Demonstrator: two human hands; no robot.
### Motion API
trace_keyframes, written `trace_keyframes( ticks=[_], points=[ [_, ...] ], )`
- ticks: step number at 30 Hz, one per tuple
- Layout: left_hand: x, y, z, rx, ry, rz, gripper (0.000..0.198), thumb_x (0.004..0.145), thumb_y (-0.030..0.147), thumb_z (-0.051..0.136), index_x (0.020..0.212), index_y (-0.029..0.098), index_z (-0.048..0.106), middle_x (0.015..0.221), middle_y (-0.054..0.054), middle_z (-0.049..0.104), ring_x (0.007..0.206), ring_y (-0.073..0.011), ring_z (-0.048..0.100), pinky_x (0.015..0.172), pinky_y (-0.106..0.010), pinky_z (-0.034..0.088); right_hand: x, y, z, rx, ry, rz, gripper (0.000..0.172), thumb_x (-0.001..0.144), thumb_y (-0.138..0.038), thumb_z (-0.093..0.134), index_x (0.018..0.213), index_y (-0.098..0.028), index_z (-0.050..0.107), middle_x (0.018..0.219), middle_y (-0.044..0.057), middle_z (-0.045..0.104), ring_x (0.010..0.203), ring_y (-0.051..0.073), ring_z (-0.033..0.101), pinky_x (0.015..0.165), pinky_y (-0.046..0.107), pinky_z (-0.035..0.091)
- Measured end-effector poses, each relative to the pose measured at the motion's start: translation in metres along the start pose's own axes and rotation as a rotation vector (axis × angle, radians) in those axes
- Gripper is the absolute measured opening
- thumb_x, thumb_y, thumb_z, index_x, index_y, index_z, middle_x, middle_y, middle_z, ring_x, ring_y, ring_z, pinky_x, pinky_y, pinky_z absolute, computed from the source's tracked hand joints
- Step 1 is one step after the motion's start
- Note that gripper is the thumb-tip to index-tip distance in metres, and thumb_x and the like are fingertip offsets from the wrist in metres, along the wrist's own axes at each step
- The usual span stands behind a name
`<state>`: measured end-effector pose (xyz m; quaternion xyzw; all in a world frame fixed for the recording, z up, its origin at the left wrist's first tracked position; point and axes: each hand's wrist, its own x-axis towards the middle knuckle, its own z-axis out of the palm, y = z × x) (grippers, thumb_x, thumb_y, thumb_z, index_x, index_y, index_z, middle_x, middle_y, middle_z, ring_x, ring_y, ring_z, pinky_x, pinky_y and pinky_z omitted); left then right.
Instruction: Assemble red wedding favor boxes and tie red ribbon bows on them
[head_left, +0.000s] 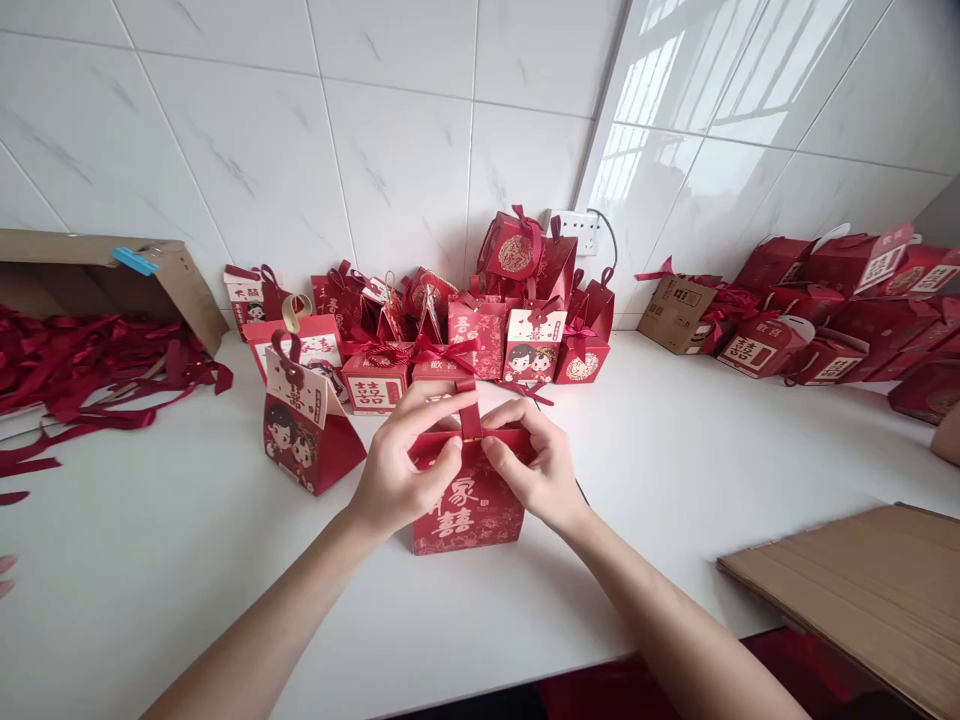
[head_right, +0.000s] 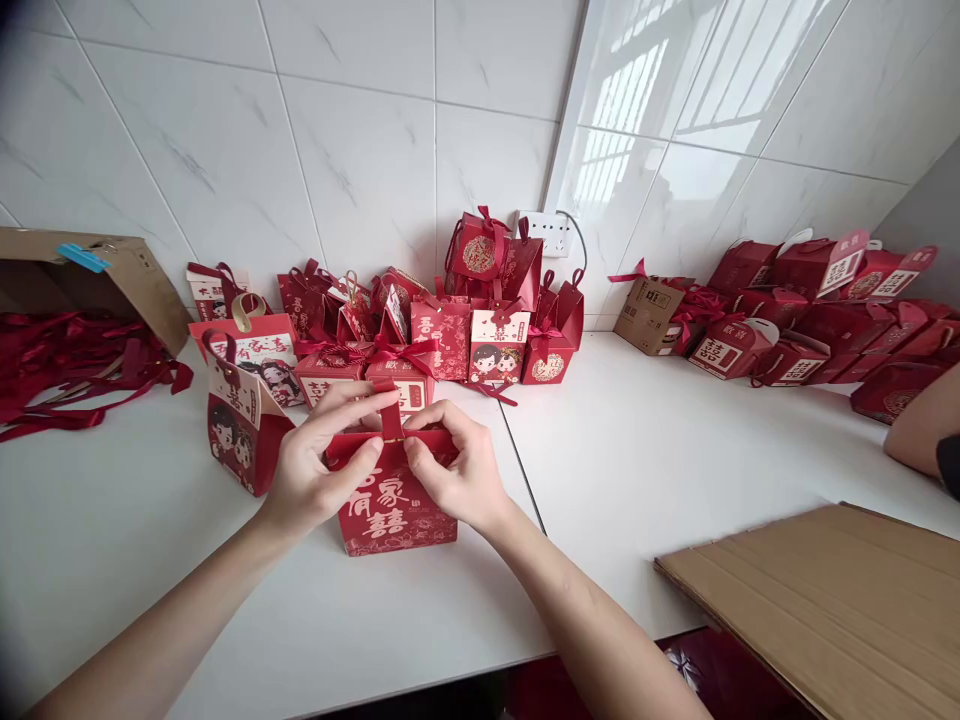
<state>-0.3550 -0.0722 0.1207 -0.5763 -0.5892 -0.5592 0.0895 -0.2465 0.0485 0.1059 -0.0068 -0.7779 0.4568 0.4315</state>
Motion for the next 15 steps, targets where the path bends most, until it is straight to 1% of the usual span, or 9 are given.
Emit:
trace_keyframes(
  ticks=[3, 6, 9, 13, 15],
  points=[
    [0.0001, -0.0012, -0.0007, 0.023, -0.011, 0.039, 0.035, 0.08, 0.016, 0.055, 0.113, 0.021, 0.064, 0.108, -0.006, 0.06, 0.08, -0.0132, 0.063, 0.078, -0.028, 0.057, 0.0001, 0.0002, -0.0001, 0.001, -0.005, -0.021, 0.002, 0.079, -0.02, 0.055, 0.08, -0.021, 0.055, 0.072, 0.0, 0.062, 0.059, 0.012, 0.055, 0.054, 0.025, 0.047],
    [-0.0005, -0.0024, 0.0002, 0.046, 0.005, 0.039, 0.033, 0.082, 0.017, 0.056, 0.113, 0.021, 0.064, 0.109, -0.006, 0.06, 0.077, -0.0117, 0.063, 0.077, -0.027, 0.057, 0.0009, 0.0, 0.0002, 0.002, 0.0, -0.048, 0.002, 0.078, -0.021, 0.057, 0.078, -0.021, 0.055, 0.07, -0.001, 0.061, 0.059, 0.012, 0.055, 0.055, 0.025, 0.048],
    [-0.0014, -0.0034, 0.0012, 0.049, 0.011, 0.025, 0.031, 0.082, 0.017, 0.056, 0.112, 0.021, 0.064, 0.11, -0.006, 0.06, 0.072, -0.0102, 0.063, 0.074, -0.026, 0.057, 0.0017, 0.0003, 0.0005, 0.008, 0.01, -0.017, 0.003, 0.078, -0.021, 0.058, 0.076, -0.021, 0.055, 0.068, -0.002, 0.061, 0.056, 0.011, 0.054, 0.052, 0.024, 0.046],
    [-0.0014, -0.0031, 0.0008, 0.049, 0.009, 0.013, 0.031, 0.083, 0.018, 0.057, 0.112, 0.021, 0.065, 0.111, -0.006, 0.06, 0.079, -0.0124, 0.064, 0.079, -0.027, 0.056, 0.0025, 0.0016, -0.0008, 0.024, -0.012, -0.003, 0.002, 0.077, -0.02, 0.057, 0.076, -0.021, 0.055, 0.069, -0.002, 0.061, 0.055, 0.011, 0.053, 0.05, 0.023, 0.045],
    [-0.0011, -0.0025, 0.0006, 0.038, 0.005, 0.005, 0.03, 0.083, 0.018, 0.056, 0.112, 0.02, 0.064, 0.111, -0.007, 0.059, 0.08, -0.0125, 0.064, 0.078, -0.026, 0.056, 0.0027, 0.0023, -0.0019, 0.023, -0.024, -0.004, 0.002, 0.076, -0.019, 0.056, 0.077, -0.021, 0.055, 0.069, -0.002, 0.061, 0.055, 0.011, 0.053, 0.051, 0.023, 0.044]
  ],
)
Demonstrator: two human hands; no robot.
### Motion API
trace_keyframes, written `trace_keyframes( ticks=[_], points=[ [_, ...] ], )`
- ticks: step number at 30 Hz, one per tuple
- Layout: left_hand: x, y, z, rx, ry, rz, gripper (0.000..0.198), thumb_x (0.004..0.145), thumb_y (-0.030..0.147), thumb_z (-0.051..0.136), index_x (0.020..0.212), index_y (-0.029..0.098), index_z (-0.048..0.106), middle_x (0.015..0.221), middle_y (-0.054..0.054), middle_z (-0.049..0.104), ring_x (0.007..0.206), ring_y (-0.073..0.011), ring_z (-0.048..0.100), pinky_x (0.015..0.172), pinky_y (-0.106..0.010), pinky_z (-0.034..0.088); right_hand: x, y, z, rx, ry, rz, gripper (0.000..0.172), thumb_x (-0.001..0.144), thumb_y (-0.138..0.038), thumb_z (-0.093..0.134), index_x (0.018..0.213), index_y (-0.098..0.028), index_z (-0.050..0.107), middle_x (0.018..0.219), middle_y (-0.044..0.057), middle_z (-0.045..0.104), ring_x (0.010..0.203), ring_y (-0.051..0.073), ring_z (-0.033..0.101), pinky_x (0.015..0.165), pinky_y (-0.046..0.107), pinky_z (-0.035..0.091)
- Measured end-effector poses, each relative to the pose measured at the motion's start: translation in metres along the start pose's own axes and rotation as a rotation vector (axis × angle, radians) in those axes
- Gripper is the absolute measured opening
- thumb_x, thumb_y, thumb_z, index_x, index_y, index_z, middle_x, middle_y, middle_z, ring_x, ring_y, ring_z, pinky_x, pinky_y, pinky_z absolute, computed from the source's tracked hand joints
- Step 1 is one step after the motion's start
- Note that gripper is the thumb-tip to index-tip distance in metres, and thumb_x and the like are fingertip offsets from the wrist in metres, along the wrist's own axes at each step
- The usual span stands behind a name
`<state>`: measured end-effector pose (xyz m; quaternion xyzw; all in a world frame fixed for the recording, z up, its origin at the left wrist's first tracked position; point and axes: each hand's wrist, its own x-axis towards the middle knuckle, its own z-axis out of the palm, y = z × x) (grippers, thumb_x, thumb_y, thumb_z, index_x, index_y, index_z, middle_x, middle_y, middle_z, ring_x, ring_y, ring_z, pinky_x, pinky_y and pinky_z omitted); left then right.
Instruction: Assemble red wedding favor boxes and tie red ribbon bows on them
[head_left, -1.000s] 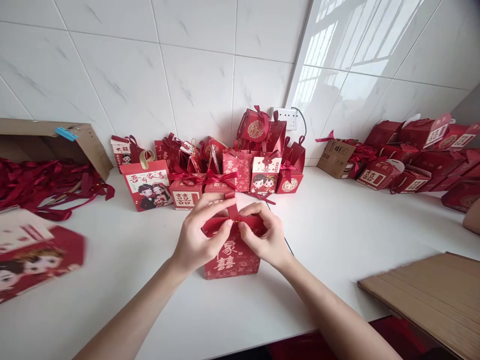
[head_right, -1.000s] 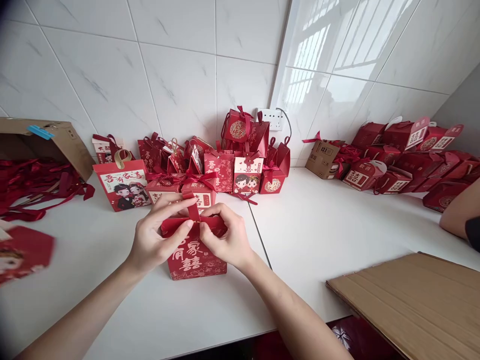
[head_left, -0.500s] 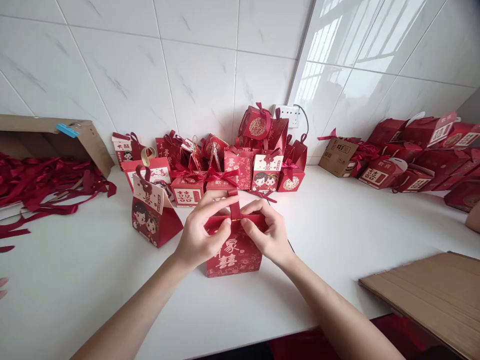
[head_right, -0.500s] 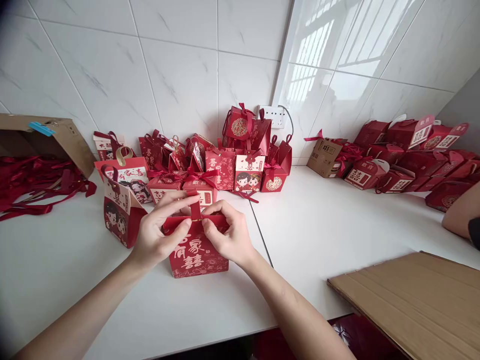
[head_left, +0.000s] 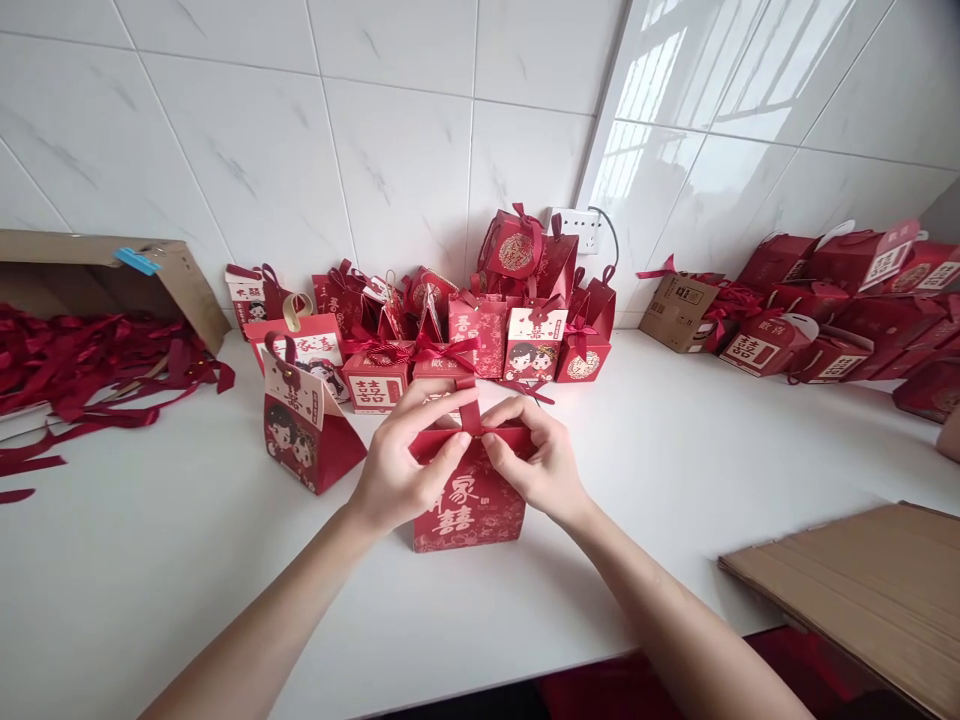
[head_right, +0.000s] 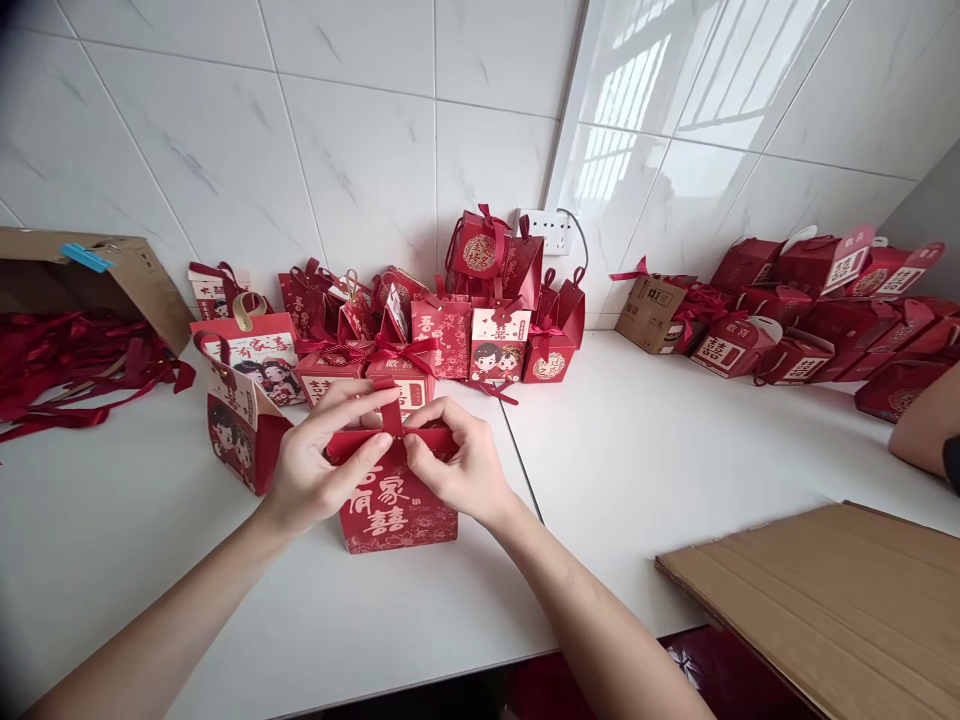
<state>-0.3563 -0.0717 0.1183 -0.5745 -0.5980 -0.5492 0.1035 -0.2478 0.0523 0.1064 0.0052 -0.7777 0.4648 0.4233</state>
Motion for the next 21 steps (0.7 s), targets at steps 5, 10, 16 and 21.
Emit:
trace_keyframes(
  ticks=[5, 10, 16, 21],
  points=[
    [-0.0002, -0.0027, 0.0025, -0.065, 0.028, -0.005, 0.03, 0.081, 0.017, 0.059, 0.111, 0.019, 0.059, 0.11, -0.006, 0.059, 0.072, -0.0098, 0.063, 0.073, -0.025, 0.057, -0.0001, 0.0015, -0.0017, 0.014, -0.025, -0.013, 0.008, 0.074, -0.018, 0.053, 0.081, -0.021, 0.056, 0.07, -0.001, 0.059, 0.056, 0.012, 0.051, 0.05, 0.024, 0.043],
    [-0.0001, -0.0063, 0.0049, -0.26, 0.055, -0.167, 0.061, 0.075, 0.02, 0.066, 0.13, 0.024, 0.039, 0.094, -0.002, 0.065, 0.069, -0.0127, 0.066, 0.068, -0.027, 0.057, -0.0002, 0.0021, -0.0008, 0.036, -0.014, -0.008, 0.005, 0.075, -0.02, 0.056, 0.08, -0.021, 0.054, 0.073, -0.001, 0.06, 0.062, 0.013, 0.055, 0.057, 0.026, 0.047],
    [-0.0007, -0.0012, 0.0058, -0.219, 0.069, -0.186, 0.034, 0.075, 0.02, 0.065, 0.108, 0.018, 0.055, 0.083, -0.001, 0.068, 0.078, -0.0162, 0.067, 0.074, -0.027, 0.056, -0.0001, 0.0014, 0.0015, 0.029, 0.018, -0.023, 0.004, 0.078, -0.021, 0.058, 0.079, -0.021, 0.054, 0.073, -0.001, 0.061, 0.064, 0.013, 0.057, 0.061, 0.026, 0.047],
    [-0.0011, 0.0005, 0.005, -0.191, 0.06, -0.204, 0.03, 0.075, 0.019, 0.065, 0.104, 0.017, 0.057, 0.082, -0.002, 0.07, 0.076, -0.0156, 0.068, 0.072, -0.024, 0.056, 0.0018, 0.0003, -0.0006, 0.04, -0.02, -0.015, 0.004, 0.077, -0.019, 0.057, 0.076, -0.021, 0.054, 0.072, -0.002, 0.061, 0.063, 0.013, 0.057, 0.06, 0.026, 0.046]
  ],
)
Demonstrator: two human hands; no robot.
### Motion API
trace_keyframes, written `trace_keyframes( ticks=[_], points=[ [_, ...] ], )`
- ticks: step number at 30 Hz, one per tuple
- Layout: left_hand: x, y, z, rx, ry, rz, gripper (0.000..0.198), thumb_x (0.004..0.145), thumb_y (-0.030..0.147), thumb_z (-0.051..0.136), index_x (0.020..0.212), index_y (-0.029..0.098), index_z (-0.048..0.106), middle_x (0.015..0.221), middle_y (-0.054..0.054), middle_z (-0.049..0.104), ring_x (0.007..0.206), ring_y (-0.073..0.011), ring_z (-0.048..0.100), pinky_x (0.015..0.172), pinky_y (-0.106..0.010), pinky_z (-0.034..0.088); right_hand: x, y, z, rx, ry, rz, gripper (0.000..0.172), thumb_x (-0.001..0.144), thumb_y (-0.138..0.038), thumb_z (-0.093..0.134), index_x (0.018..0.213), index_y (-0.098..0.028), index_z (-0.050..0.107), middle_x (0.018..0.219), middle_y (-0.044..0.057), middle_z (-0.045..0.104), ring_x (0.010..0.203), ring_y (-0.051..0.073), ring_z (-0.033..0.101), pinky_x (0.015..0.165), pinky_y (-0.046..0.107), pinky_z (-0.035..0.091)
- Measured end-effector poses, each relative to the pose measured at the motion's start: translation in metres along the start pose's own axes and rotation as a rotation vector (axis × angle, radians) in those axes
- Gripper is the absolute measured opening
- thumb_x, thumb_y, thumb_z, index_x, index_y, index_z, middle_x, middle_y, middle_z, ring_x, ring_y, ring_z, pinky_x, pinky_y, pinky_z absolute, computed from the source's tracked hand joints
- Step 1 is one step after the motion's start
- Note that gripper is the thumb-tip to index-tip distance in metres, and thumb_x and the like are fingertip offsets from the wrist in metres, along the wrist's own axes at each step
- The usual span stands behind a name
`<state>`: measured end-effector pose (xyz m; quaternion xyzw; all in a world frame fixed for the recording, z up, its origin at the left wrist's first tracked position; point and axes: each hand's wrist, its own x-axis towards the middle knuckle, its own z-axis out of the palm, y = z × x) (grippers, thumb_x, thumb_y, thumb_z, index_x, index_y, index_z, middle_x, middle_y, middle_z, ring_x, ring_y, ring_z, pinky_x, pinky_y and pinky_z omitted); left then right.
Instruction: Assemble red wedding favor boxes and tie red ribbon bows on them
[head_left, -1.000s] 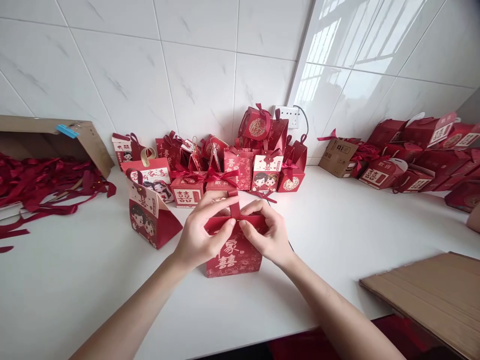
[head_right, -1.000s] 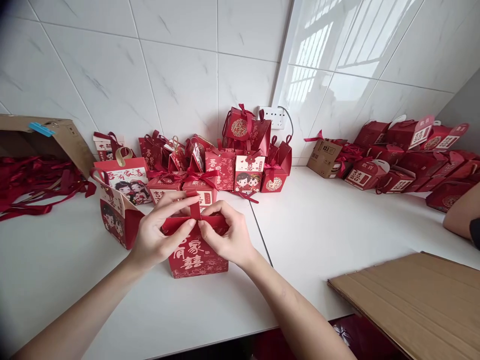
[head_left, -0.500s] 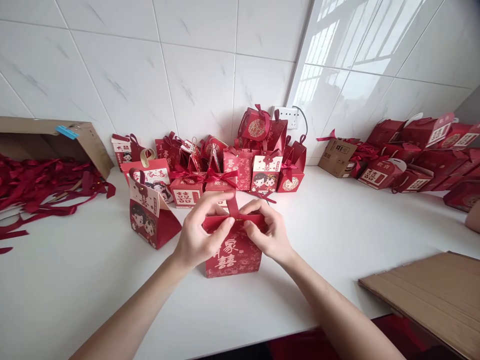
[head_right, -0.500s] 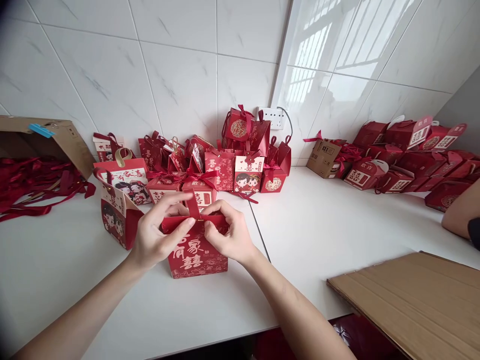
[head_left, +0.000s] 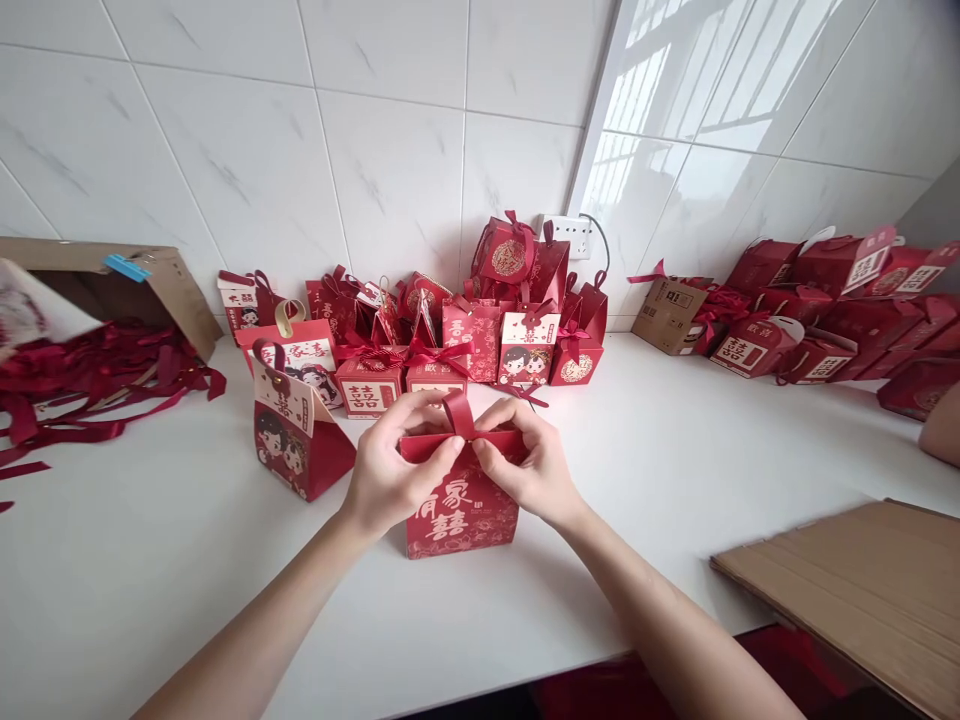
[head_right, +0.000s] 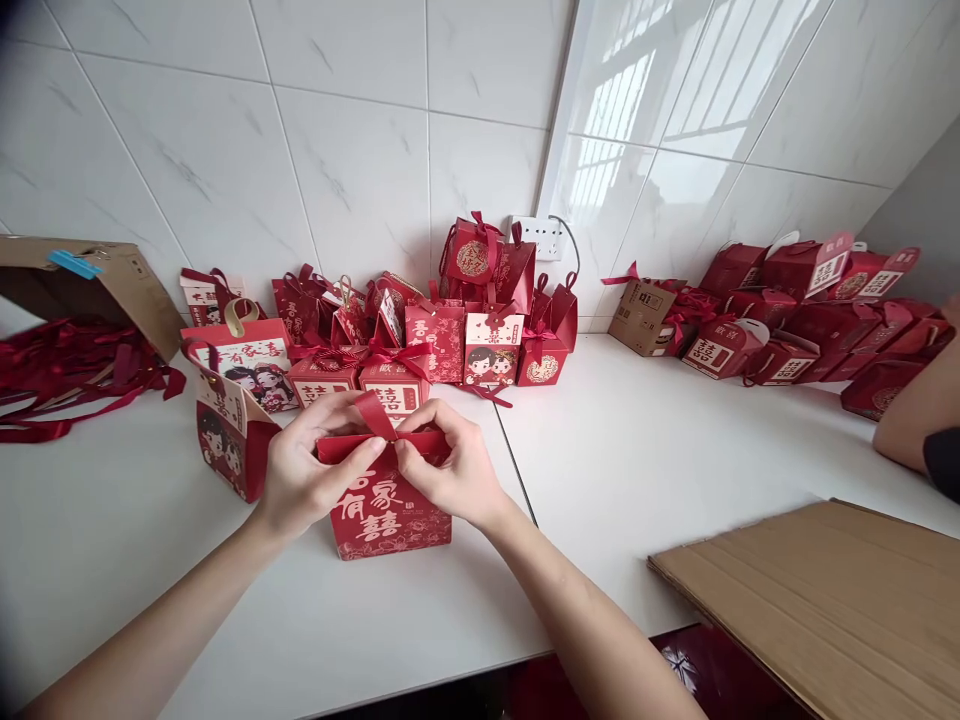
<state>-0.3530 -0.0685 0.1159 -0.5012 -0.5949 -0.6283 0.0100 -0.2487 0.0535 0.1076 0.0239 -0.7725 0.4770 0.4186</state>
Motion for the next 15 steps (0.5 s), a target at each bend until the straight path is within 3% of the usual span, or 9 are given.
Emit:
trace_keyframes(
  ticks=[7, 10, 15],
  points=[
    [-0.0025, -0.0046, -0.0006, 0.097, 0.064, 0.109, 0.011, 0.075, 0.018, 0.065, 0.085, 0.017, 0.06, 0.079, 0.0, 0.068, 0.074, -0.0138, 0.067, 0.068, -0.021, 0.054, -0.0005, 0.0031, -0.0021, 0.009, -0.019, 0.005, 0.001, 0.078, -0.02, 0.056, 0.079, -0.021, 0.055, 0.072, -0.001, 0.061, 0.062, 0.013, 0.056, 0.058, 0.026, 0.046],
    [-0.0027, -0.0031, -0.0003, 0.151, 0.046, 0.195, 0.006, 0.078, 0.016, 0.062, 0.084, 0.017, 0.063, 0.081, -0.001, 0.068, 0.077, -0.0136, 0.065, 0.071, -0.022, 0.053, -0.0014, 0.0033, -0.0013, -0.001, 0.005, -0.008, 0.003, 0.081, -0.023, 0.056, 0.079, -0.021, 0.056, 0.074, 0.0, 0.062, 0.064, 0.014, 0.058, 0.06, 0.027, 0.048],
    [-0.0016, 0.0011, 0.0004, 0.169, -0.024, 0.171, 0.006, 0.081, 0.018, 0.057, 0.083, 0.017, 0.063, 0.082, -0.002, 0.069, 0.077, -0.0152, 0.066, 0.072, -0.024, 0.054, -0.0015, 0.0013, -0.0001, -0.012, -0.002, -0.054, 0.007, 0.083, -0.023, 0.059, 0.09, -0.022, 0.06, 0.085, 0.002, 0.067, 0.077, 0.016, 0.063, 0.072, 0.029, 0.051]
  ],
)
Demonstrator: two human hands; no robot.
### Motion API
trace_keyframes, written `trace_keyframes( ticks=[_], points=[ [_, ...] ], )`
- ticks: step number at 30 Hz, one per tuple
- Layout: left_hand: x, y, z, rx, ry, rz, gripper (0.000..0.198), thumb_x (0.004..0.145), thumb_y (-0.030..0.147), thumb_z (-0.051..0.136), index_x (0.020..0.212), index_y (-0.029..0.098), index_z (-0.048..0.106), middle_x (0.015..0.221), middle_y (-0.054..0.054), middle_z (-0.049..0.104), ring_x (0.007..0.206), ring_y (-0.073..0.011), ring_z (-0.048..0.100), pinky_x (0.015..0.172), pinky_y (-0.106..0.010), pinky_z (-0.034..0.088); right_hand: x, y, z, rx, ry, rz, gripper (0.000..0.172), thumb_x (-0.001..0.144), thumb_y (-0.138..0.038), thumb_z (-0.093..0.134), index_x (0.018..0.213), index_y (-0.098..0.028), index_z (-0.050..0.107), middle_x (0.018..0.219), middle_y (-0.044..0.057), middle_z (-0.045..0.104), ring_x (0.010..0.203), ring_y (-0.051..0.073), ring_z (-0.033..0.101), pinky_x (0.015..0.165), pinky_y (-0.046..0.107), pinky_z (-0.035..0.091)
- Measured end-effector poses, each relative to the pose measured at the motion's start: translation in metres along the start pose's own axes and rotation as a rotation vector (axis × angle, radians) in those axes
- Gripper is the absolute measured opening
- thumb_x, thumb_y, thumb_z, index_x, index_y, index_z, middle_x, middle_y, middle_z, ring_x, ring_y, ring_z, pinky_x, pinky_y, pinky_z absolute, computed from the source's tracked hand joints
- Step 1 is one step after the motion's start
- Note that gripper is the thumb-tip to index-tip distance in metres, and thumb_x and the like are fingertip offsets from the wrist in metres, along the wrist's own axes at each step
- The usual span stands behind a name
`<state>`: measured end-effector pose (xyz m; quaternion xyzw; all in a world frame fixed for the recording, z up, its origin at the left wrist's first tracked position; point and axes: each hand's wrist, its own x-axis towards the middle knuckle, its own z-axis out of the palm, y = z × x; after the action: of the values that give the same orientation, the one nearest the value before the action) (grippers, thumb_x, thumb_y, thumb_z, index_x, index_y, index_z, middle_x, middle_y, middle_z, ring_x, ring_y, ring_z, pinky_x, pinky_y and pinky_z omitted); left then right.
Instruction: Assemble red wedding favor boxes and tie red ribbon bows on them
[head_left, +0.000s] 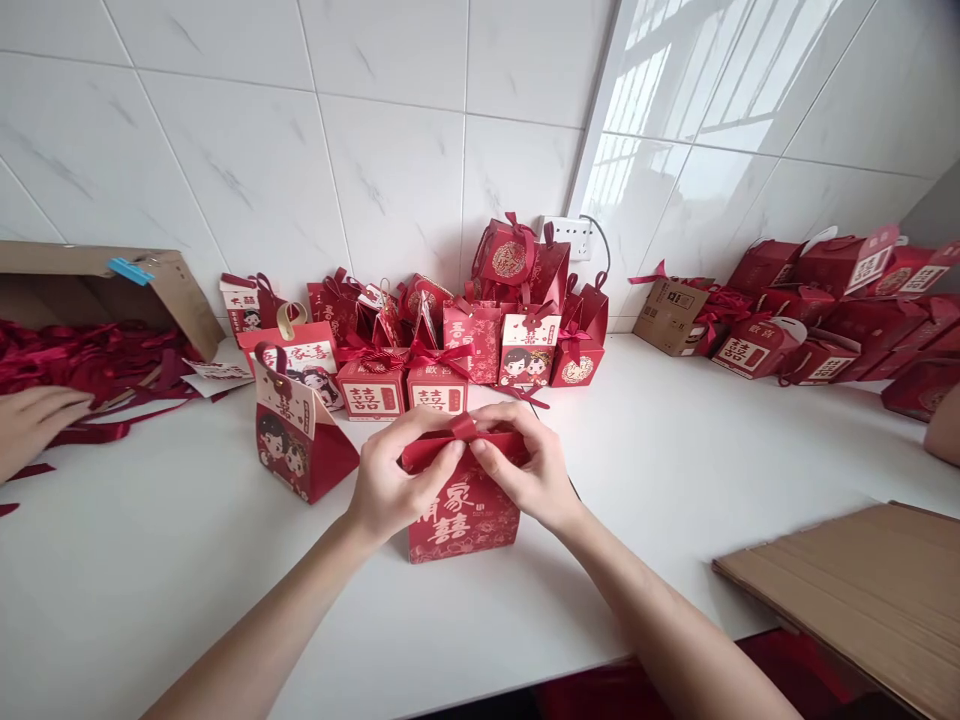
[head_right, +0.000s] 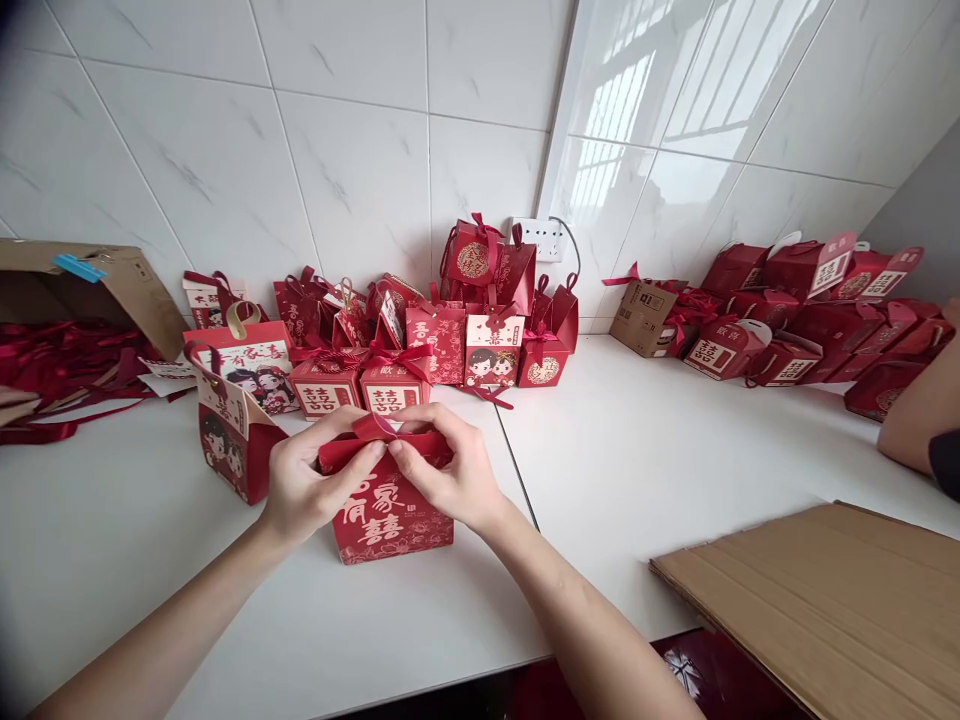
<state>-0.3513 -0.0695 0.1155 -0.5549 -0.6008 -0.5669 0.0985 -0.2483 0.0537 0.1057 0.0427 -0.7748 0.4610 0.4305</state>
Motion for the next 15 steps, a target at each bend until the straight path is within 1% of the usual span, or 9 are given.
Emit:
trace_keyframes(
  ticks=[2, 4, 6, 8, 10, 13, 15],
  points=[
    [-0.001, -0.0013, 0.0017, -0.013, 0.022, -0.013, 0.009, 0.08, 0.019, 0.059, 0.089, 0.017, 0.061, 0.084, -0.002, 0.068, 0.078, -0.0157, 0.066, 0.071, -0.025, 0.055, -0.0001, -0.0005, 0.0012, -0.007, 0.014, 0.005, 0.003, 0.084, -0.024, 0.058, 0.085, -0.022, 0.061, 0.082, 0.002, 0.067, 0.075, 0.016, 0.062, 0.071, 0.03, 0.051],
    [-0.0026, -0.0039, 0.0039, -0.039, 0.082, -0.009, 0.018, 0.078, 0.018, 0.062, 0.095, 0.018, 0.056, 0.085, -0.002, 0.067, 0.077, -0.015, 0.067, 0.07, -0.024, 0.055, -0.0005, -0.0007, 0.0029, -0.005, 0.055, 0.036, 0.01, 0.084, -0.025, 0.058, 0.075, -0.021, 0.058, 0.075, 0.001, 0.064, 0.068, 0.014, 0.06, 0.066, 0.028, 0.049],
    [-0.0039, -0.0061, 0.0055, -0.052, 0.13, 0.042, 0.02, 0.076, 0.014, 0.064, 0.092, 0.019, 0.052, 0.084, -0.001, 0.065, 0.076, -0.0133, 0.066, 0.07, -0.023, 0.054, -0.0007, -0.0007, 0.0044, 0.008, 0.084, 0.054, 0.014, 0.083, -0.025, 0.059, 0.071, -0.021, 0.055, 0.071, 0.0, 0.061, 0.065, 0.013, 0.057, 0.063, 0.027, 0.047],
    [-0.0038, -0.0066, 0.0057, -0.032, 0.114, 0.135, 0.015, 0.077, 0.01, 0.062, 0.084, 0.019, 0.053, 0.083, 0.0, 0.064, 0.077, -0.0121, 0.064, 0.071, -0.022, 0.053, -0.0008, -0.0007, 0.0051, 0.025, 0.083, 0.051, 0.015, 0.083, -0.024, 0.06, 0.069, -0.021, 0.053, 0.071, -0.001, 0.059, 0.065, 0.013, 0.056, 0.063, 0.027, 0.046],
    [-0.0025, -0.0055, 0.0048, -0.002, 0.072, 0.209, 0.013, 0.079, 0.008, 0.059, 0.084, 0.019, 0.057, 0.084, -0.001, 0.065, 0.081, -0.0122, 0.064, 0.073, -0.022, 0.052, -0.0005, -0.0004, 0.0049, 0.034, 0.077, 0.055, 0.017, 0.083, -0.024, 0.06, 0.068, -0.02, 0.052, 0.069, -0.002, 0.057, 0.064, 0.012, 0.054, 0.063, 0.026, 0.045],
    [0.0, -0.0037, 0.0028, 0.021, 0.027, 0.23, 0.018, 0.082, 0.007, 0.056, 0.094, 0.019, 0.064, 0.086, -0.002, 0.067, 0.082, -0.0125, 0.063, 0.075, -0.023, 0.052, 0.0, 0.0005, 0.0035, 0.043, 0.07, 0.073, 0.019, 0.084, -0.024, 0.059, 0.066, -0.02, 0.051, 0.067, -0.002, 0.056, 0.062, 0.012, 0.052, 0.061, 0.025, 0.044],
    [0.0009, -0.0036, 0.0018, 0.03, 0.026, 0.213, 0.02, 0.082, 0.009, 0.056, 0.097, 0.019, 0.066, 0.086, -0.002, 0.067, 0.081, -0.0129, 0.064, 0.075, -0.023, 0.052, 0.0001, 0.0014, 0.0022, 0.045, 0.046, 0.046, 0.014, 0.083, -0.022, 0.057, 0.07, -0.02, 0.053, 0.07, -0.001, 0.058, 0.064, 0.012, 0.054, 0.062, 0.026, 0.045]
  ],
)
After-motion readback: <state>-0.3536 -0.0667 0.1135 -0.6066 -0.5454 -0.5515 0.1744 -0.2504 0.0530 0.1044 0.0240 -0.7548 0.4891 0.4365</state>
